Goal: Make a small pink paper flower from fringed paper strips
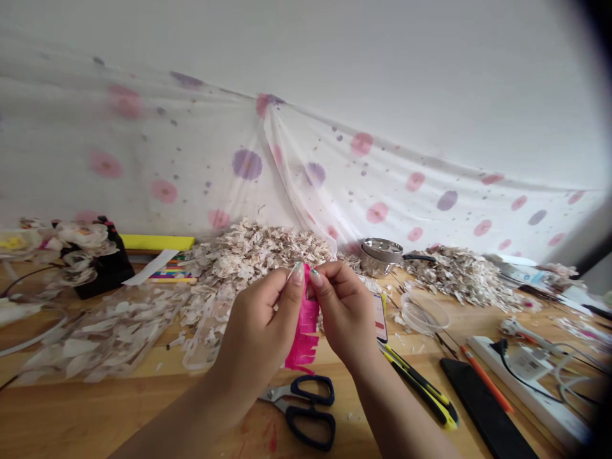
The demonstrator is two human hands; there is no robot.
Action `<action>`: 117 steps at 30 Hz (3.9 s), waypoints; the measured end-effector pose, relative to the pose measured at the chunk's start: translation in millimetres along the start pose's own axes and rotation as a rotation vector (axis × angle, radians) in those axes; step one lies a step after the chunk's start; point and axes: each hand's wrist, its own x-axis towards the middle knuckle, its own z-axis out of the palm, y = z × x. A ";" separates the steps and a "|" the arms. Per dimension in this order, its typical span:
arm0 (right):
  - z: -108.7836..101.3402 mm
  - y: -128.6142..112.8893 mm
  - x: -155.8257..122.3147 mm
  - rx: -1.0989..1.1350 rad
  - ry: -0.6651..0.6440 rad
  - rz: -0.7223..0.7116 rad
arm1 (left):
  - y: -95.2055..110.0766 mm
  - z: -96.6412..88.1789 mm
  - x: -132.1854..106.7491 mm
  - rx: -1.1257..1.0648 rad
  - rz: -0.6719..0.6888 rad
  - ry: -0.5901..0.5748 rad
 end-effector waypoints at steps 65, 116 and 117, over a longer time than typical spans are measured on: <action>-6.5 -3.0 5.6 0.252 0.057 0.131 | -3.9 1.9 -1.5 0.050 0.135 0.099; 18.6 -8.0 -10.5 0.618 0.287 0.312 | -20.9 2.3 2.4 0.379 0.475 0.369; 20.8 -8.7 -13.1 0.634 0.256 0.314 | -20.7 1.9 2.5 0.397 0.478 0.367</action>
